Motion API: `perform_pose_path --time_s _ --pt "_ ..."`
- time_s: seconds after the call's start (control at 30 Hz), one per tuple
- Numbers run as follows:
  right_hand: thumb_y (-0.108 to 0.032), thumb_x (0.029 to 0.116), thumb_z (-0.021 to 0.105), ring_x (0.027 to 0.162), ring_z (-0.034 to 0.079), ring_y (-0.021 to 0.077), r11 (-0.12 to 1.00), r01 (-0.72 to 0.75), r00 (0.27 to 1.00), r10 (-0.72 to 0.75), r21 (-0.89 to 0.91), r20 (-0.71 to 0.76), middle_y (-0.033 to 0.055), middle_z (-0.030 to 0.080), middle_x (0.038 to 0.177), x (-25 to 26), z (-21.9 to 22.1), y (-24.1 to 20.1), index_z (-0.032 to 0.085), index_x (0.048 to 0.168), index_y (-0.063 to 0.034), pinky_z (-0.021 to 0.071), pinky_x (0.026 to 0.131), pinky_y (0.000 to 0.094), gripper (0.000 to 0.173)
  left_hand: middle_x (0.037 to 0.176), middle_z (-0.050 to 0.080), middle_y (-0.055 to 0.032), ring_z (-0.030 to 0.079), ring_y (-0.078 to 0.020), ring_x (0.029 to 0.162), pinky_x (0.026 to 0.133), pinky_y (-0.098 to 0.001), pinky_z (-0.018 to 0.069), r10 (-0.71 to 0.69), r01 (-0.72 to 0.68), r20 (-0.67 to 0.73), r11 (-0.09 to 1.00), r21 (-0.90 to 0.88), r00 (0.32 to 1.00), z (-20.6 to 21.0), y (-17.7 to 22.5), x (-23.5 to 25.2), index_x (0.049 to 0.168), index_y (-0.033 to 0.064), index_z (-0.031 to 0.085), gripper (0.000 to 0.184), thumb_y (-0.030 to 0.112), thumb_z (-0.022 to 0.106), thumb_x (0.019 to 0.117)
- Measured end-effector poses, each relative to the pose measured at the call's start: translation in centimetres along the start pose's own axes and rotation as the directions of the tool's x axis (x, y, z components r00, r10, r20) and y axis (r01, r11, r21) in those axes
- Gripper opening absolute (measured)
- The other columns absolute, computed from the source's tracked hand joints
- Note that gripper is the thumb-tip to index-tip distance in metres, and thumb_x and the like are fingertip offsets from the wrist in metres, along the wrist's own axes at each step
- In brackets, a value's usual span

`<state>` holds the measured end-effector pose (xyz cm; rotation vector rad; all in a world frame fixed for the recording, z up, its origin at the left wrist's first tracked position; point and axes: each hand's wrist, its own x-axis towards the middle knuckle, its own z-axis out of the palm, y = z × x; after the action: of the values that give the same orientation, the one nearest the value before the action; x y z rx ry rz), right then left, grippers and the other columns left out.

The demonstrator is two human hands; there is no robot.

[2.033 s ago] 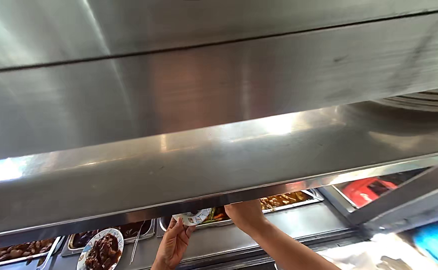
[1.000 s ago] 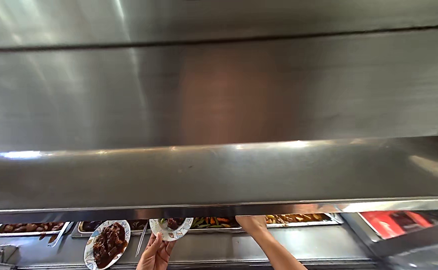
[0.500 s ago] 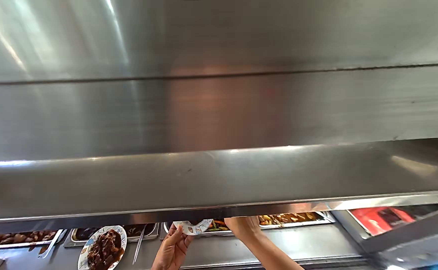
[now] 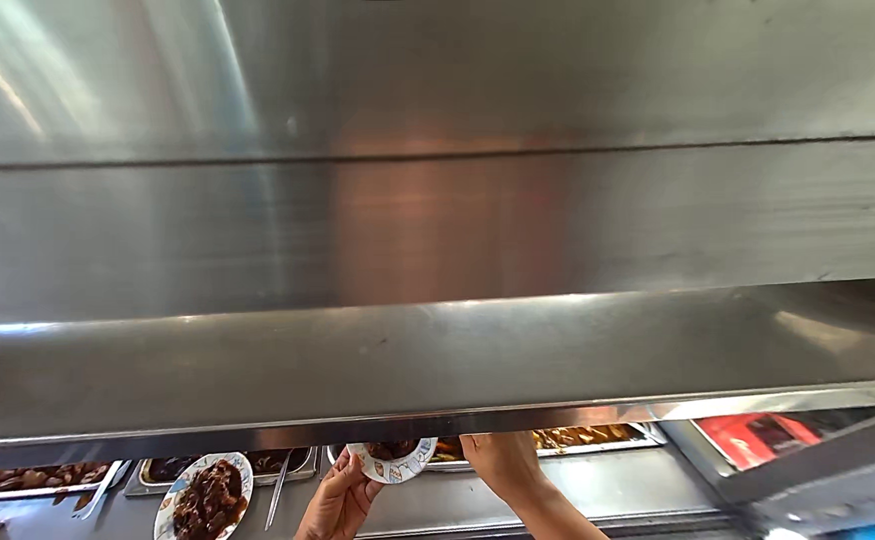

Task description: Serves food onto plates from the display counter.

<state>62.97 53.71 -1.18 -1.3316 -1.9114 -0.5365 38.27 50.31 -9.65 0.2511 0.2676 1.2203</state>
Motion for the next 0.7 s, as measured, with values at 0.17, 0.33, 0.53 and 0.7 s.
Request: perform_pose_path --time_s 0.17,0.33,0.53,0.7 --pt "-0.022 0.0879 0.062 0.066 0.073 0.0294 1.0 -0.009 0.999 0.008 -0.021 -0.046 0.0086 0.071 0.068 0.7 -0.6 0.1 0.073 0.071 -0.0146 0.0547 0.052 0.049 0.021 0.111 0.073 -0.0195 0.075 -0.0301 0.097 0.091 -0.0447 0.0608 -0.02 0.02 0.005 0.994 0.106 1.0 -0.2 0.8 0.0 0.121 0.0043 0.06 0.037 0.01 0.077 0.0892" --pt "-0.021 0.0883 0.064 0.073 0.075 0.0303 0.996 0.076 0.996 -0.078 0.051 0.046 0.0094 0.074 0.074 0.9 -0.5 0.5 0.074 0.076 -0.0157 0.0586 0.059 0.0539 0.016 0.117 0.072 -0.0173 0.073 -0.0288 0.103 0.096 -0.0467 0.058 -0.11 0.082 0.105 0.968 0.238 0.988 -1.2 2.1 0.3 0.125 0.0067 0.063 0.037 0.013 0.075 0.0913" --pt "-0.025 0.089 0.07 0.082 0.076 0.0259 0.978 0.183 0.977 -0.192 0.103 0.092 0.0068 0.076 0.083 1.8 -1.4 1.3 0.077 0.088 -0.0218 0.061 0.066 0.0505 0.008 0.115 0.073 -0.0168 0.074 -0.0272 0.103 0.094 -0.044 0.0591 -0.151 0.122 0.112 0.964 0.235 0.982 -1.2 2.5 0.2 0.121 0.0067 0.069 0.03 0.017 0.074 0.0928" --pt "-0.019 0.09 0.066 0.084 0.075 0.0231 0.946 0.268 0.959 -0.28 0.183 0.043 0.0029 0.075 0.085 1.4 -0.7 1.3 0.077 0.097 -0.0296 0.0612 0.069 0.0458 0.017 0.117 0.073 -0.0169 0.074 -0.0277 0.104 0.095 -0.0439 0.0589 -0.127 0.101 0.13 0.977 0.189 0.983 -1.6 2.2 0.0 0.123 0.0073 0.068 0.032 0.018 0.073 0.093"
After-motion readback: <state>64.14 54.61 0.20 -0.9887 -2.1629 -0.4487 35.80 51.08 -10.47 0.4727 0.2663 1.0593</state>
